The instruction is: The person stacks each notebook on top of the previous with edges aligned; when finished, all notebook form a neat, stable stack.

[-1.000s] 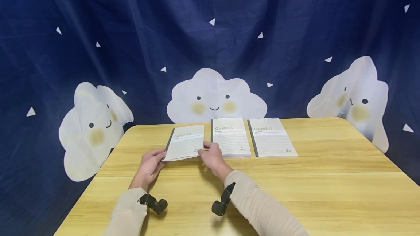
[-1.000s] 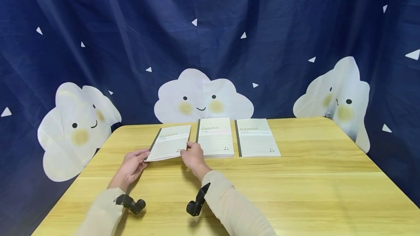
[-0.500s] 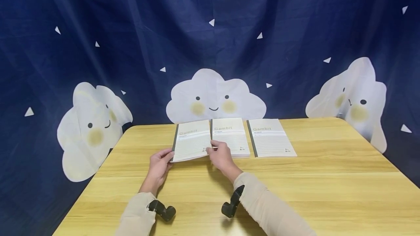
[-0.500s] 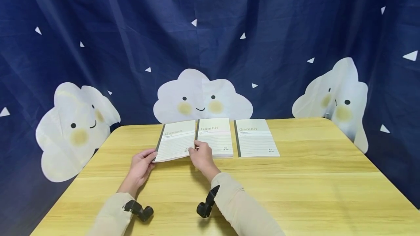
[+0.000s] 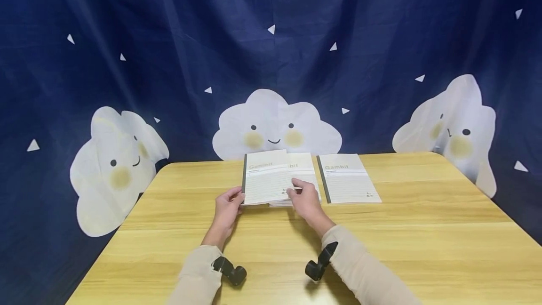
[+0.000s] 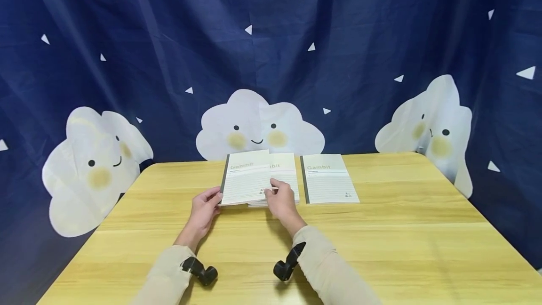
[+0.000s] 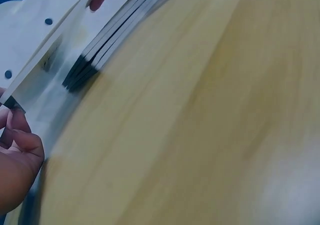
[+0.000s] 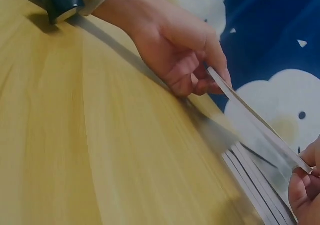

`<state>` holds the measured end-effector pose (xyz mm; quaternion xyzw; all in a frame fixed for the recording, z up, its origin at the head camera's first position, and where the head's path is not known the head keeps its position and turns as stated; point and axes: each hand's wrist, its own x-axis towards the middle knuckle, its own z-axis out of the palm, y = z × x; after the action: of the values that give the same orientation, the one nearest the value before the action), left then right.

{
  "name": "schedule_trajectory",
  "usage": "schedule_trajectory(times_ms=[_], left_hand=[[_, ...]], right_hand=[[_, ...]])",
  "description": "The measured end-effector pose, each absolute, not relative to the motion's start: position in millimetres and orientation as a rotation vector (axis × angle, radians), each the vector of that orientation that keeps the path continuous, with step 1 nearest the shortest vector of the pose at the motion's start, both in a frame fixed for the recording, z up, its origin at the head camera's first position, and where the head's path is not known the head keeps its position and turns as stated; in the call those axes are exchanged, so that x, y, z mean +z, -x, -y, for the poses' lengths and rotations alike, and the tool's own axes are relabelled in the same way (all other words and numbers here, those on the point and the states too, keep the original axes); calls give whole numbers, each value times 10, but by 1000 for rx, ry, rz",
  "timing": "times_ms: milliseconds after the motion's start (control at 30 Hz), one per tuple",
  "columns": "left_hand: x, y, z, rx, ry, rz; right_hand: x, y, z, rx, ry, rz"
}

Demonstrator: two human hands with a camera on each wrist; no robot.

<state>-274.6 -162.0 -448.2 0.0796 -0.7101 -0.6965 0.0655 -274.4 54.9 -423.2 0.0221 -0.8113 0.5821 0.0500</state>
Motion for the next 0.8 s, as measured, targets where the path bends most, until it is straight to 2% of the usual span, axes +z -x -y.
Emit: schedule_trajectory(times_ms=[500,800], left_hand=[[-4492,2878,1228,-2068,-10,2278],[-4482,2963,1111,-1898,80,2431]], right_hand=[[-4235,2773,-964,1653,54,2522],[-4291,2834,-1086,1612,72,2533]])
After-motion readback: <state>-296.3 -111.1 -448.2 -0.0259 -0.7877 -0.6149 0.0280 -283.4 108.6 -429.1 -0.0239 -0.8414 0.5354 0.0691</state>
